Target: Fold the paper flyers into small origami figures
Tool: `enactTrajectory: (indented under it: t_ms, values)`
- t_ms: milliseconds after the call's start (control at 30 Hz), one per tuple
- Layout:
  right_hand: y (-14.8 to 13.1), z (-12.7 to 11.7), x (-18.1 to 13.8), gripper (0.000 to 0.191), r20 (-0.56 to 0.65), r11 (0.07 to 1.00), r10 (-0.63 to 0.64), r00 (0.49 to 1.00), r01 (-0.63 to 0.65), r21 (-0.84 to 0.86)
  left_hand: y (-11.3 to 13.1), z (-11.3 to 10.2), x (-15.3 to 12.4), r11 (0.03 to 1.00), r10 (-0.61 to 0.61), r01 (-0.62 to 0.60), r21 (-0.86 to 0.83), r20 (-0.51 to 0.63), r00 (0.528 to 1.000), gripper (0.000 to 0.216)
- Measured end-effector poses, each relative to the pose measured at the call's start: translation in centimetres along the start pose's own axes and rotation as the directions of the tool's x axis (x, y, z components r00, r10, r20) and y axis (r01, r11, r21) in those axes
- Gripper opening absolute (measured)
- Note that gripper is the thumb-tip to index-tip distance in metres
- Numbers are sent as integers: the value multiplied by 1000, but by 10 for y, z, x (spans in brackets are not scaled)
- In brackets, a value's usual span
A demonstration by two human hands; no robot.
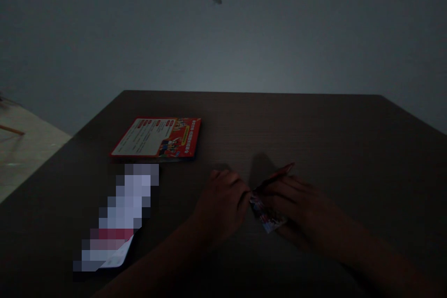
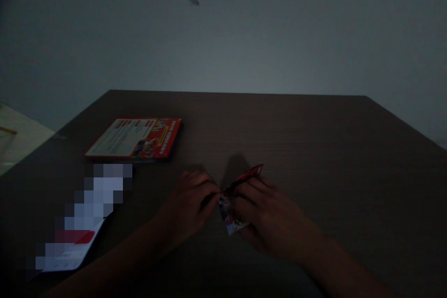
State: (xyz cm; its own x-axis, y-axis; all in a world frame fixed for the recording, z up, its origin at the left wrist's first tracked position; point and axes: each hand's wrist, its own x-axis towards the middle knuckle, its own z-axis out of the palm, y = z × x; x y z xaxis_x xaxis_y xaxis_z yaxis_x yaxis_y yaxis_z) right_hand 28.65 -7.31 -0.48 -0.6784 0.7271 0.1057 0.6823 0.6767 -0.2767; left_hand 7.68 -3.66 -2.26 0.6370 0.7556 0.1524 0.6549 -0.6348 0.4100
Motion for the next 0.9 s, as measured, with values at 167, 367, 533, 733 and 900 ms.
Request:
enactTrajectory:
  t_ms: [167,367,533,733,900]
  values:
    - [-5,-2,0,36,30,999,31,999,-31,-8,-2,-1,0,999,-16,15,-35,-21,1000,15]
    - [-7,0,0,41,41,998,58,997,-58,-9,-7,-6,-6,998,-5,3,-69,-23,1000,13]
    - [-7,0,0,41,44,998,64,997,-64,-5,-3,-8,-8,998,31,-28,-51,44,999,16]
    - [-6,1,0,41,34,998,57,998,-56,-13,1,-7,-8,998,58,-58,-15,66,996,19]
    - [-7,0,0,42,-3,999,34,999,-35,-29,1,-5,-9,999,41,-42,19,48,998,19]
